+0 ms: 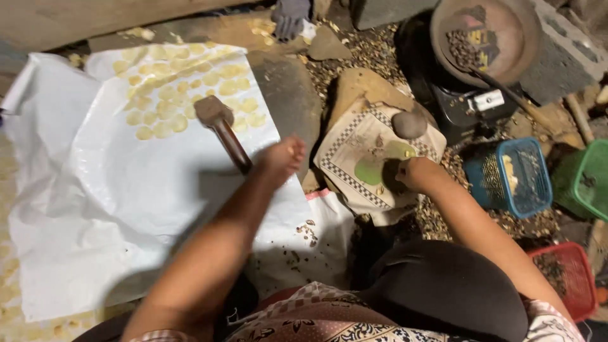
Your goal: The person grinds dark seeds in a pan over a portable gas stove using a slotted spoon. They then use a stone pestle to crush seeds on a patterned cloth and a hammer to flatten yellow cassava slices on a white sheet. The person transfers cassava slices from a blue basket into the pan on the stove.
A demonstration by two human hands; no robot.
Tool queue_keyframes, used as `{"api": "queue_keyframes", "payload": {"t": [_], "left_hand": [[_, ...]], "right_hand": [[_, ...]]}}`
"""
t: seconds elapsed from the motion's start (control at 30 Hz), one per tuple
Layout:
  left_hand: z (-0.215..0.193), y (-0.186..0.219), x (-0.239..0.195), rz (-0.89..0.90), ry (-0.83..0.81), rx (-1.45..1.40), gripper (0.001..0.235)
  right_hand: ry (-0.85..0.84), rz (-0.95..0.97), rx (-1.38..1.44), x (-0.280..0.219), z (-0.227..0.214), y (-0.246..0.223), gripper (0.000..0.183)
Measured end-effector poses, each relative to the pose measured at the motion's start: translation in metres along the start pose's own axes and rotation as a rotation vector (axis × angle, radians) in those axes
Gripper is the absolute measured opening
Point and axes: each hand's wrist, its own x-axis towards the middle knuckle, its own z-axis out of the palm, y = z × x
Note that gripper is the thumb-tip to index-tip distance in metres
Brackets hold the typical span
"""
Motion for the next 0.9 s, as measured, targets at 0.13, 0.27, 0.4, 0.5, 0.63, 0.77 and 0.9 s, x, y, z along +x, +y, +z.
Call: {"api": "queue_keyframes", "payload": {"t": [0.13,0.27,0.4,0.5,0.63,0.77,0.9], "left_hand": [[0.025,-0.077,-0.006,-0.239,0.028,-0.060,0.025],[0.024,-0.119,-0.009,-0.339,-0.128,-0.085,0.030],[0.030,-0.146,-0.001,-0.367,-0.249,-0.162,0.029],[0.042,-0.163,0.003,-0.330,-0.010,-0.171,0.023],[0.069,-0.150,-0.012,-0.275,-0.020,-0.250,0.038],[0.084,-0.104,-0.005,-0.221,-0.198,-0.083,0.024],[0.079,0.056,-0.049,0.137,-0.343,0.219,0.010]], "right_hand": [[0.153,-0.024,0.258,-0.026,0.020,0.008,0.026],[0.305,-0.438,0.439,-0.086,0.015,-0.053,0.029],[0.314,-0.455,0.176,-0.041,0.068,-0.031,0.028],[0.345,-0.402,0.127,-0.038,0.064,-0.024,0.027],[0.287,-0.471,0.676,-0.089,0.004,-0.065,0.028],[0.529,-0.601,0.664,-0.127,-0.076,-0.071,0.025],[0.715,-0.660,0.572,-0.167,-0.156,-0.088,0.021]]}}
